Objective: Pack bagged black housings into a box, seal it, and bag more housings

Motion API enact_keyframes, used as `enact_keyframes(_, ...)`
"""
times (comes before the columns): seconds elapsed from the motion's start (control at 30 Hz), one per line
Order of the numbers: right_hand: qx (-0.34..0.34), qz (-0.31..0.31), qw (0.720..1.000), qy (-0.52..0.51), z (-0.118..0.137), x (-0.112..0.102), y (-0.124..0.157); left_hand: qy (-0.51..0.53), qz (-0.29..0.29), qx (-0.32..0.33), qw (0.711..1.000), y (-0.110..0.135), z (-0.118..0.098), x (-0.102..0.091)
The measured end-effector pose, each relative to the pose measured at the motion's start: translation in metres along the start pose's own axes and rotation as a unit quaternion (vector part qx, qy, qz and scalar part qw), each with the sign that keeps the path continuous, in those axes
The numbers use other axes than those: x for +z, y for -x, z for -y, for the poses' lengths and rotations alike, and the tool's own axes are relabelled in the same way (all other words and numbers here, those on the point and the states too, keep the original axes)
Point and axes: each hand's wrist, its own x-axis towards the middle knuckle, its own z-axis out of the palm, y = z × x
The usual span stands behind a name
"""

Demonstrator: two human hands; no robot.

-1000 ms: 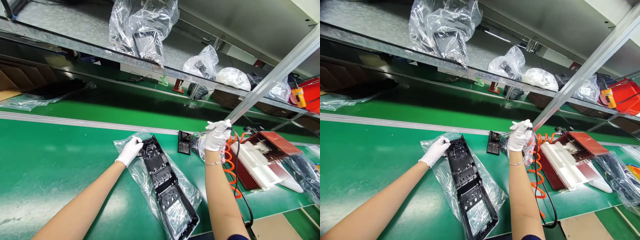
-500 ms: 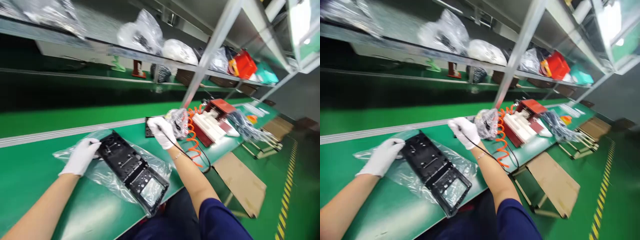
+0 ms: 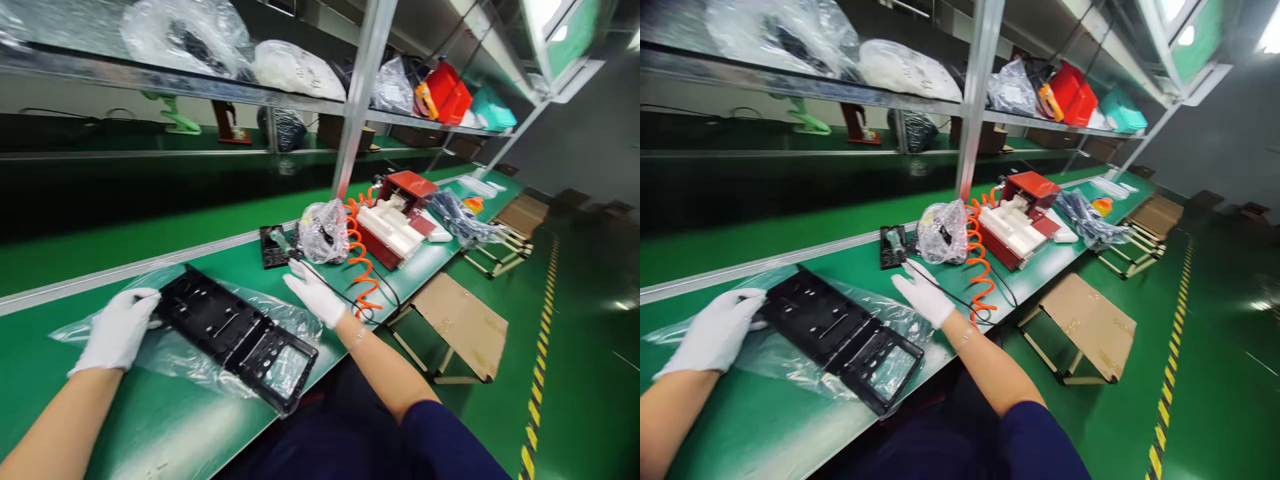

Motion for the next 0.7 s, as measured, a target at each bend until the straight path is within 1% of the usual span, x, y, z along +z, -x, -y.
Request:
enact_keyframes(0.07,0.022,0.060,0.998,-0.010,-0.011,-0.010,0.039,0.063,0.025,-0.008,0.998,0.005,-0.004,0.003)
enact_keyframes(0.1,0.026,0.082,0.996,-0.006,-0.016,-0.014,0.056,0.106,0.000,-0.013,0.994,0.008,-0.006,0.004)
enact_keyframes(0.13,0.026,0.100,0.995,0.000,-0.022,-0.019,0.071,0.144,0.000,-0.012,0.989,0.010,-0.008,0.006)
enact_keyframes(0.17,0.025,0.108,0.994,0.006,-0.028,-0.022,0.082,0.158,-0.007,-0.016,0.987,0.010,-0.009,0.007)
enact_keyframes(0.23,0.004,0.080,0.993,0.081,-0.041,-0.025,0.096,0.175,-0.054,-0.026,0.983,0.009,-0.010,0.008)
enact_keyframes(0.27,-0.003,0.064,0.993,0.103,-0.047,-0.025,0.100,0.192,-0.072,-0.022,0.978,0.008,-0.010,0.007)
enact_keyframes(0.33,-0.011,0.046,0.992,0.115,-0.055,-0.021,0.103,0.220,-0.107,-0.007,0.970,0.008,-0.013,0.005)
enact_keyframes(0.47,0.005,0.073,0.992,0.098,-0.056,-0.015,0.107,0.252,-0.167,0.025,0.953,0.022,-0.027,-0.004)
enact_keyframes(0.57,0.039,0.093,0.991,0.083,-0.058,-0.026,0.108,0.268,-0.190,0.045,0.943,0.041,-0.042,-0.017)
enact_keyframes(0.6,0.025,0.100,0.991,0.083,-0.064,-0.032,0.108,0.277,-0.189,0.052,0.941,0.049,-0.047,-0.022)
enact_keyframes(0.63,-0.010,0.110,0.990,0.091,-0.072,-0.041,0.108,0.289,-0.185,0.059,0.938,0.057,-0.051,-0.028)
enact_keyframes(0.7,-0.129,0.122,0.976,0.125,-0.097,-0.059,0.107,0.317,-0.171,0.070,0.930,0.074,-0.059,-0.039)
